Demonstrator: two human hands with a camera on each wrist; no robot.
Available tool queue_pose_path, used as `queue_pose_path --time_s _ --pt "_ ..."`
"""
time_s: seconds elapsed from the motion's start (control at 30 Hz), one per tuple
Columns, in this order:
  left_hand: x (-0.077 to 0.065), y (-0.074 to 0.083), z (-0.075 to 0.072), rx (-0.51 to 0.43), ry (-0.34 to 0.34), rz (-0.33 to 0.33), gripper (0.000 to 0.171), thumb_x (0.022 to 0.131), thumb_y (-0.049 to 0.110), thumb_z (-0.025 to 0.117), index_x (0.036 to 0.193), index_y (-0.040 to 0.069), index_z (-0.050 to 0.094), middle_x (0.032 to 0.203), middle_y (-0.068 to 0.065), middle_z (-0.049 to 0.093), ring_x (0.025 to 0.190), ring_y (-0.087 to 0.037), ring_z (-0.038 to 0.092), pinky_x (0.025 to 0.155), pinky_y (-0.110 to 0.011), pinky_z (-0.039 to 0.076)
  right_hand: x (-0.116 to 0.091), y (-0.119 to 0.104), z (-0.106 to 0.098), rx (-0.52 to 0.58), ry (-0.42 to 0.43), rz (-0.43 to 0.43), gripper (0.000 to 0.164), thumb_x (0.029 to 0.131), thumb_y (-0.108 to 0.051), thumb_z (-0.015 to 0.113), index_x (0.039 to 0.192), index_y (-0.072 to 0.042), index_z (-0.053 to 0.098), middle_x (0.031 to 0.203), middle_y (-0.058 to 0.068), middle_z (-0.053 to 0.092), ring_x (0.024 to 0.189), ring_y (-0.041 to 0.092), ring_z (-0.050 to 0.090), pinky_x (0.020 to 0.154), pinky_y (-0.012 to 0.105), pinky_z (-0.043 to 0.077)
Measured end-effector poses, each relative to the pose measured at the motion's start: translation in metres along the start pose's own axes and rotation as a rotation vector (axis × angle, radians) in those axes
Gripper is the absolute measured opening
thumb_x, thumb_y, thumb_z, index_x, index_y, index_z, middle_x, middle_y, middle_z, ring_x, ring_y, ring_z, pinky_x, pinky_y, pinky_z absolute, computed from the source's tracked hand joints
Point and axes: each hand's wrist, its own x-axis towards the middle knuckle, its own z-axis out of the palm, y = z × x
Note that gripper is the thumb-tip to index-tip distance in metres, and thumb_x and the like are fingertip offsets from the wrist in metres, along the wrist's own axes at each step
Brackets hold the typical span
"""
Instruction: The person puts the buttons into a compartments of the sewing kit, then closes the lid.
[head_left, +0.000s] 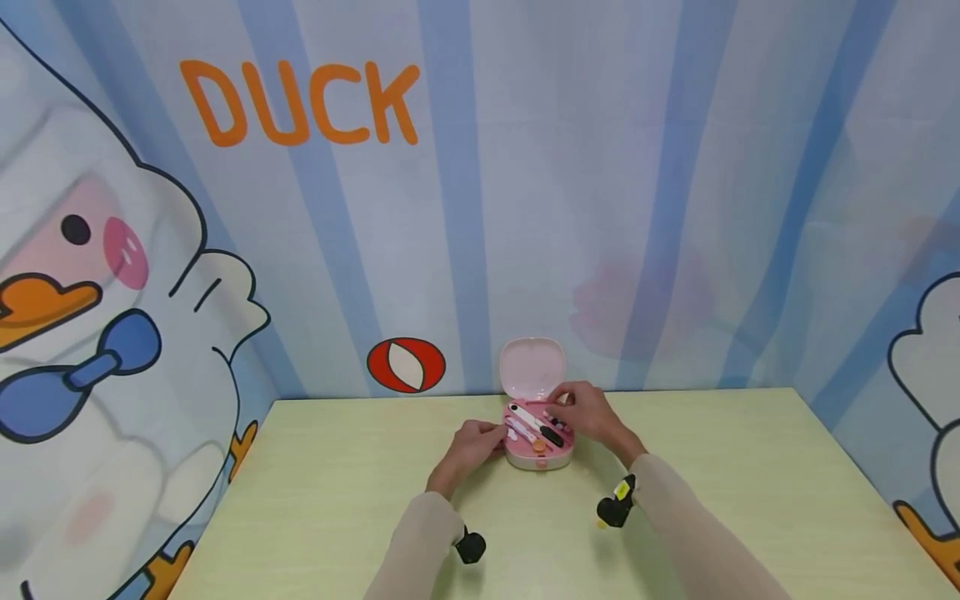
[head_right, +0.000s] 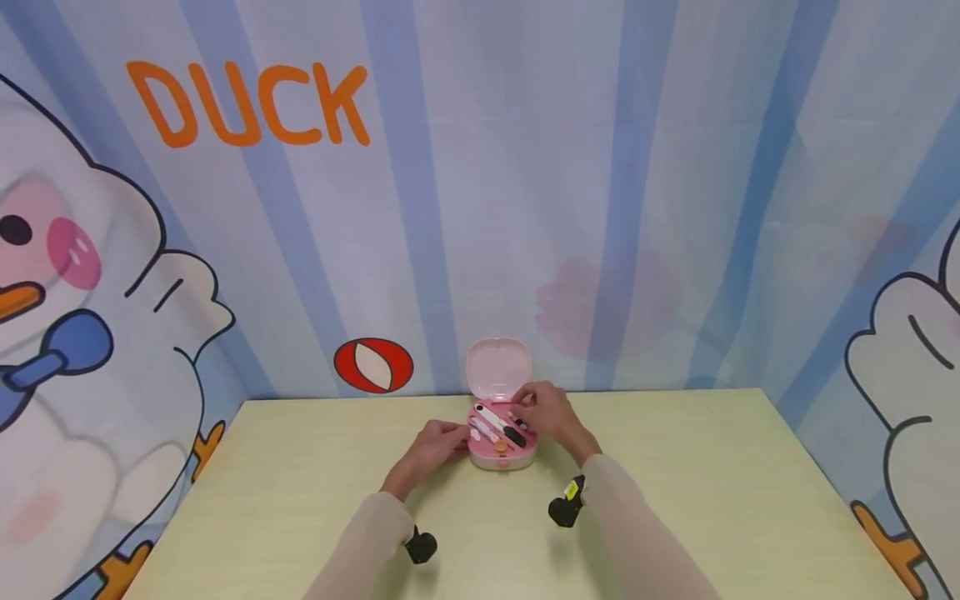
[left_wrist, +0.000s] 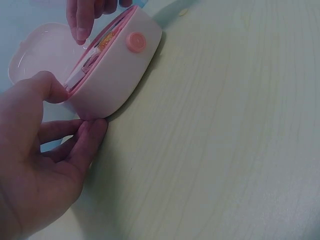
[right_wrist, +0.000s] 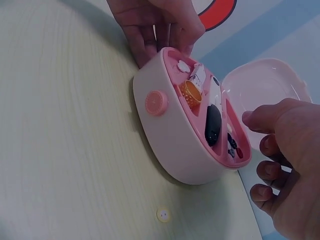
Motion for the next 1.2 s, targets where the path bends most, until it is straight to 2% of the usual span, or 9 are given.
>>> queue_pose_path --time_s 0.17,0.4,0.63,0.97,1.2 --pt "0.000 -0.001 0.001 0.017 0.006 -0.003 0.043 0.104 0.028 0.061 0.128 -0.008 0.068 0.111 -0.011 0.073 0.099 -0.018 0.069 0.094 -0.035 0.058 -0.006 0.005 -0.007 -0.014 0.018 -0.030 0.018 0.097 -0.018 0.073 0.110 -0.006 0.075 0.074 0.004 0.057 0.063 0.018 0.051 0.054 0.027 0.039" --pt "-0.001 -0.001 0.001 0.051 0.003 0.047 0.039 0.104 0.024 0.060 0.123 -0.008 0.071 0.103 -0.009 0.074 0.093 -0.017 0.069 0.091 -0.034 0.059 -0.024 0.013 -0.022 -0.060 0.033 -0.099 0.017 0.097 -0.016 0.074 0.109 -0.004 0.075 0.069 0.002 0.054 0.059 0.016 0.046 0.052 0.028 0.036" --pt "0.001 0.000 0.001 0.057 0.004 0.036 0.040 0.105 0.026 0.059 0.125 -0.007 0.070 0.105 -0.009 0.073 0.093 -0.017 0.069 0.091 -0.034 0.059 -0.045 0.028 -0.030 -0.082 0.026 -0.150 0.016 0.096 -0.014 0.074 0.108 -0.003 0.074 0.065 -0.001 0.052 0.056 0.013 0.044 0.052 0.026 0.036" --pt "0.001 -0.001 0.001 0.065 0.003 0.012 0.041 0.105 0.028 0.059 0.127 -0.006 0.069 0.107 -0.009 0.073 0.093 -0.017 0.068 0.092 -0.034 0.059 -0.072 0.053 -0.017 -0.077 -0.084 -0.103 0.016 0.094 -0.015 0.077 0.108 -0.009 0.076 0.070 -0.003 0.053 0.063 0.014 0.047 0.055 0.024 0.037" --pt "0.003 -0.001 0.002 0.057 0.007 0.014 0.042 0.105 0.028 0.059 0.128 -0.006 0.069 0.108 -0.009 0.073 0.094 -0.017 0.068 0.091 -0.033 0.059 -0.083 0.064 -0.010 -0.089 -0.118 -0.157 0.016 0.094 -0.014 0.076 0.109 -0.010 0.078 0.067 -0.006 0.053 0.061 0.009 0.045 0.055 0.023 0.035"
